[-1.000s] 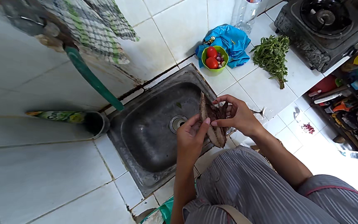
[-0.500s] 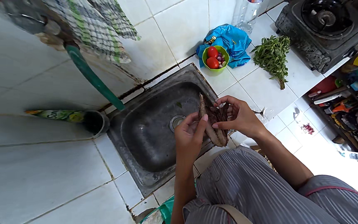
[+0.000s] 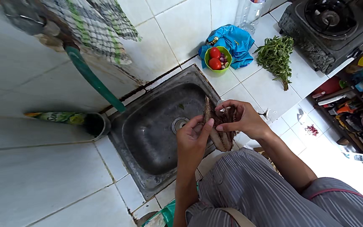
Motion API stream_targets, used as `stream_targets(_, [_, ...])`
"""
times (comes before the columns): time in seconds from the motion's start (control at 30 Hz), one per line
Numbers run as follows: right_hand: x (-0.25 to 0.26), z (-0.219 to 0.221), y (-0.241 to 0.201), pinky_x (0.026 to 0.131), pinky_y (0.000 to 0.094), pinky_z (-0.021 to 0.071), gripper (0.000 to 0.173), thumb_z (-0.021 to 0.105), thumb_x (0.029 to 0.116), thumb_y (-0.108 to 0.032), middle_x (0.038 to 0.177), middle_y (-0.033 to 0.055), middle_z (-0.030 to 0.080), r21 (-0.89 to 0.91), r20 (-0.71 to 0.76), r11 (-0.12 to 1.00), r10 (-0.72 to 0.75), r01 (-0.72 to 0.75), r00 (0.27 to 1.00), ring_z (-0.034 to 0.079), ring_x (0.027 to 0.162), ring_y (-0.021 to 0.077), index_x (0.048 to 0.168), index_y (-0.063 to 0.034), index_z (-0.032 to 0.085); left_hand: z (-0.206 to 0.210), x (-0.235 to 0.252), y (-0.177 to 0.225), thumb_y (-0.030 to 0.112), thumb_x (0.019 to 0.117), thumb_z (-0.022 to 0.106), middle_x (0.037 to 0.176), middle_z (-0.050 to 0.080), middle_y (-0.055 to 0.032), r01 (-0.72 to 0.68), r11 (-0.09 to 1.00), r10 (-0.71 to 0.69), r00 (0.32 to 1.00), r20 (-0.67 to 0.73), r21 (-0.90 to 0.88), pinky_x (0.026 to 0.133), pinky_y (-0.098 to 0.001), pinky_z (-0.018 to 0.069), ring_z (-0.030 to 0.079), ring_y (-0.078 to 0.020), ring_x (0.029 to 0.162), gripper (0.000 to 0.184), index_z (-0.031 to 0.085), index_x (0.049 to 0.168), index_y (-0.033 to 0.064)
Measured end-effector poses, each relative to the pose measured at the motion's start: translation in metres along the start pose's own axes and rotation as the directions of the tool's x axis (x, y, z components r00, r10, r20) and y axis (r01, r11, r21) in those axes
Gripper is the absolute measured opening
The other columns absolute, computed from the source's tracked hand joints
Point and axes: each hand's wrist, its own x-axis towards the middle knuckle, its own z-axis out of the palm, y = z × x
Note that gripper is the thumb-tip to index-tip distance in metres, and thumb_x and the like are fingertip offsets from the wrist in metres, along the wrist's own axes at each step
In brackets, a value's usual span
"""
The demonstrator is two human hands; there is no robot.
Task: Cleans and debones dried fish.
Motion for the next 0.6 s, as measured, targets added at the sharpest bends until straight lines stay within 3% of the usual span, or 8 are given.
stream_targets(0.3, [0.0003,-0.0021,-0.0006,0.059,0.0183,0.0569,0.047,0.075,0.0722,0.013,0.083,0.0028,0.072,0.1,0.035,0.994,0.032,-0.035,0.999,0.066,0.064,0.0047,0.114,-0.0043,0.065,0.0012,-0.002,0.0042,-0.001,0.0963,0.059,0.082,0.072,0.0128,0.012,1.0,-0.012,1.0,0.001,-0.019,0.067,-0.0134,0.0567,0.067,0.0051,0.07,0.015,0.067,0.107,0.0051])
stream_targets(0.6, [0.0004,-0.0012,0.0005,0.061,0.0199,0.0586,0.046,0.073,0.0725,0.016,0.084,0.0035,0.072,0.135,0.025,0.99,0.046,-0.049,0.999,0.068,0.066,0.0057,0.113,-0.0041,0.064,0.0048,-0.0024,0.0065,0.005,0.1012,0.054,0.086,0.068,0.0104,0.011,0.997,-0.012,1.0,0.008,0.076,0.069,-0.0109,0.0533,0.063,0.0085,0.073,0.015,0.063,0.113,0.0009])
